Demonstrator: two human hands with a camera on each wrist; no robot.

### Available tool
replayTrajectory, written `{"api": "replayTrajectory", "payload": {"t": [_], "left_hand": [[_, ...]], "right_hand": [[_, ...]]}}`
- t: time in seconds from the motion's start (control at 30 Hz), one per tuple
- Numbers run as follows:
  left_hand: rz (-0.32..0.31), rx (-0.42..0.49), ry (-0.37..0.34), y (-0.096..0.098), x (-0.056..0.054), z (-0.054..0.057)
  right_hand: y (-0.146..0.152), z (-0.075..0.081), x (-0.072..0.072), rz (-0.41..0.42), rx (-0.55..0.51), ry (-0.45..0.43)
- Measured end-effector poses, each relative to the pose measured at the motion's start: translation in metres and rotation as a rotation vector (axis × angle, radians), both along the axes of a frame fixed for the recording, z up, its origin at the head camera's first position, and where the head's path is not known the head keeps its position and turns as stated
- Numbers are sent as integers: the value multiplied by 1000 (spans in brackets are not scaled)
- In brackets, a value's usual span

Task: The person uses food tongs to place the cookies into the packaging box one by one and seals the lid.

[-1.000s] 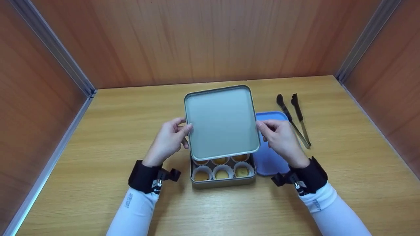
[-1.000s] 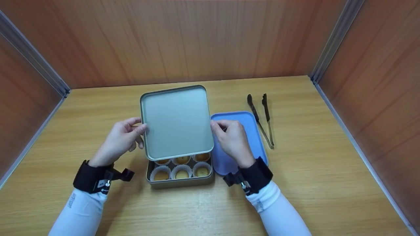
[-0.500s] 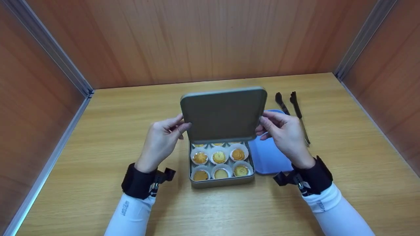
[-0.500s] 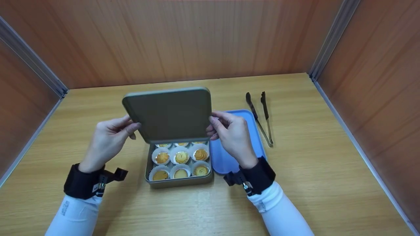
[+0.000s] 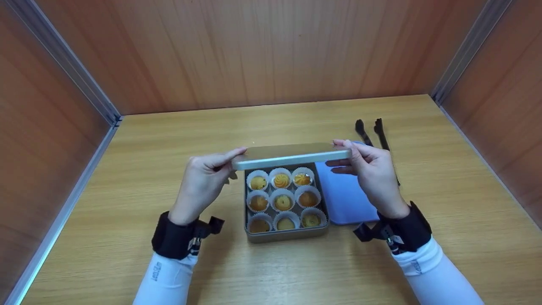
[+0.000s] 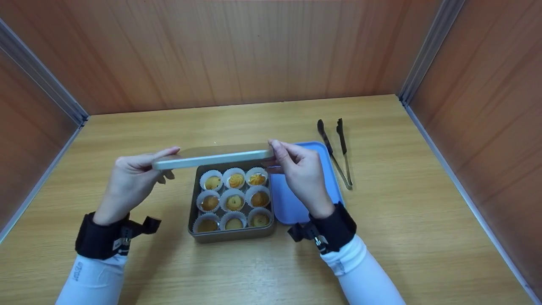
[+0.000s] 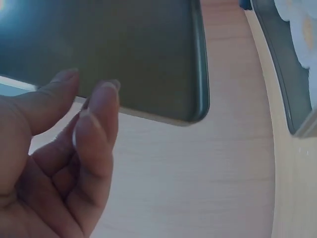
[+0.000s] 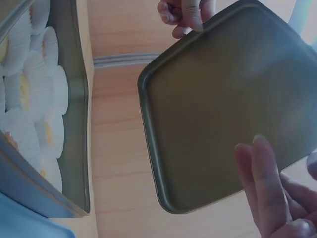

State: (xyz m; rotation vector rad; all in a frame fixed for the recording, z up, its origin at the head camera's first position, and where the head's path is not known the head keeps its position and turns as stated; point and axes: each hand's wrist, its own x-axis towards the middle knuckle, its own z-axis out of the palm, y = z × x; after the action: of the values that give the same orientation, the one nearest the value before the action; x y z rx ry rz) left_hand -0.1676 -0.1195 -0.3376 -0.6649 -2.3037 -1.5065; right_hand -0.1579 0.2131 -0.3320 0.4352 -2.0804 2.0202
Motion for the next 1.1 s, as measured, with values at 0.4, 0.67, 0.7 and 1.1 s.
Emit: {"api": "replayTrajectory", "payload": {"t": [0.4, 0.67, 0.7, 1.1], "left_hand": [[-26, 90, -373, -2, -1, 2], [-13, -69, -490, -1, -7, -6], [-22, -85, -509, -2, -7, -7], [-126, -320, -678, -4, -17, -28]], "right_hand": [[6, -3, -9, 59, 12, -217], [8, -7, -12, 182, 246, -278], [7, -8, -13, 180, 281, -278], [8, -31, -21, 274, 476, -404]]}}
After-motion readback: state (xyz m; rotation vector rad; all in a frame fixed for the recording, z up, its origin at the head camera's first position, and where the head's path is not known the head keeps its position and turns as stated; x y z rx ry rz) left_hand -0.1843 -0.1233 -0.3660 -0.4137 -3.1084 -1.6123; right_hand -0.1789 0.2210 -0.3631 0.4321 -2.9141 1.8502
